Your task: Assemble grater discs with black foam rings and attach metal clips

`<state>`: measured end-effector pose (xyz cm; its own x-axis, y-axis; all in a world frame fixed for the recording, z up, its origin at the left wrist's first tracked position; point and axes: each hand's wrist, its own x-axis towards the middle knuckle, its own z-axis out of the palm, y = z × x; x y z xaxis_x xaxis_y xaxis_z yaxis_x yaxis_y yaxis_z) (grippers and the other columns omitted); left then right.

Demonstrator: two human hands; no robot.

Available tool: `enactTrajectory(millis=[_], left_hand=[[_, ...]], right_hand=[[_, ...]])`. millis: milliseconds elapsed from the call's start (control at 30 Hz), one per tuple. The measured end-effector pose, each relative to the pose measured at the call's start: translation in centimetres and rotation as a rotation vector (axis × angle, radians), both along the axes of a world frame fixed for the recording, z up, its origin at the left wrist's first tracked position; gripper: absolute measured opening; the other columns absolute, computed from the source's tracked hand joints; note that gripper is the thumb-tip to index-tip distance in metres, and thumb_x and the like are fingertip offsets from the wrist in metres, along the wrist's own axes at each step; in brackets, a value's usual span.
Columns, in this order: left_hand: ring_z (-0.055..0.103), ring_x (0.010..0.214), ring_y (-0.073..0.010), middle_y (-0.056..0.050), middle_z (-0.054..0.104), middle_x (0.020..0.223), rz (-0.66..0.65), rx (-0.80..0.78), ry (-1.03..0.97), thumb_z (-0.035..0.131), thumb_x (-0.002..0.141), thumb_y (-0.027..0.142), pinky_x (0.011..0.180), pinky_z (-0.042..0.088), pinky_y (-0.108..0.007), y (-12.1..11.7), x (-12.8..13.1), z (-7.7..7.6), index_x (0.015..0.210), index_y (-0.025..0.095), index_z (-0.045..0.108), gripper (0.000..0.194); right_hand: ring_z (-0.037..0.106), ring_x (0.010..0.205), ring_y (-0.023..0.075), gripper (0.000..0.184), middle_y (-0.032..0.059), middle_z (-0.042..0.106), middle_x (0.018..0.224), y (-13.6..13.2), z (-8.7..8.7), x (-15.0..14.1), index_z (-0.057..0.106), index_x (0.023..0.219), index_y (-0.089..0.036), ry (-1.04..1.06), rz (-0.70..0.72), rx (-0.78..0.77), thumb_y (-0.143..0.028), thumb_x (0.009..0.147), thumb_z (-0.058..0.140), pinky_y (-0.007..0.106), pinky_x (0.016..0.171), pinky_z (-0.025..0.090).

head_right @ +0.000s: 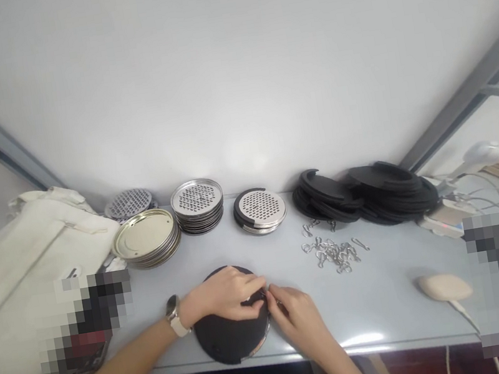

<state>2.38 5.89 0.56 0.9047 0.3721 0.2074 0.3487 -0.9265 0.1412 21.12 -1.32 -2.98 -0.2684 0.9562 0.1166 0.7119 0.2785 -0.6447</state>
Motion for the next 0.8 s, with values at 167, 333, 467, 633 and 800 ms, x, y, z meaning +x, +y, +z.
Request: enactTrajectory(millis=[167,333,467,633,800], left_hand=[[0.059,0.058,-0.017,0.0,0.062,0.07,0.016,0.005,0.011,0.051,0.084,0.032,0.05,0.035,-0.029,-0.13,0.01,0.12,0.087,0.019,0.047,0.014],[0.06,0.059,-0.017,0.0,0.063,0.072,0.032,0.0,0.022,0.052,0.083,0.033,0.052,0.036,-0.028,-0.18,-0.04,0.25,0.087,0.019,0.047,0.016],[0.06,0.059,-0.0173,-0.001,0.063,0.069,0.051,-0.005,0.028,0.052,0.083,0.035,0.053,0.037,-0.027,-0.29,-0.07,0.41,0.088,0.019,0.048,0.017],[0.061,0.062,-0.0177,-0.001,0.064,0.07,0.05,-0.027,0.016,0.053,0.084,0.036,0.054,0.037,-0.027,-0.25,-0.09,0.39,0.089,0.018,0.05,0.019],[0.063,0.066,-0.0168,-0.001,0.068,0.077,0.065,-0.12,-0.022,0.055,0.083,0.037,0.06,0.041,-0.025,-0.06,-0.2,0.21,0.099,0.018,0.054,0.025]], right_hand=[[0.048,0.057,0.0138,0.03,-0.0001,0.053,0.064,-0.12,-0.06,-0.1,0.044,0.073,-0.021,-0.011,-0.002,0.038,-0.033,0.097,0.032,0.025,0.057,0.034],[0.047,0.056,0.0133,0.029,-0.0003,0.053,0.064,-0.25,-0.05,-0.09,0.045,0.073,-0.02,-0.026,0.004,0.071,-0.031,0.097,0.033,0.024,0.056,0.033],[0.048,0.056,0.013,0.028,-0.0004,0.054,0.064,-0.24,-0.02,-0.05,0.046,0.073,-0.02,-0.033,0.021,0.084,-0.029,0.096,0.034,0.024,0.056,0.033],[0.047,0.055,0.0121,0.026,-0.0017,0.052,0.061,-0.23,0.31,-0.13,0.045,0.069,-0.02,-0.029,0.032,0.087,-0.024,0.093,0.036,0.024,0.055,0.032],[0.045,0.053,0.012,0.025,-0.0023,0.051,0.06,-0.28,0.49,-0.13,0.045,0.069,-0.02,-0.038,0.018,0.086,-0.023,0.093,0.036,0.023,0.055,0.032]])
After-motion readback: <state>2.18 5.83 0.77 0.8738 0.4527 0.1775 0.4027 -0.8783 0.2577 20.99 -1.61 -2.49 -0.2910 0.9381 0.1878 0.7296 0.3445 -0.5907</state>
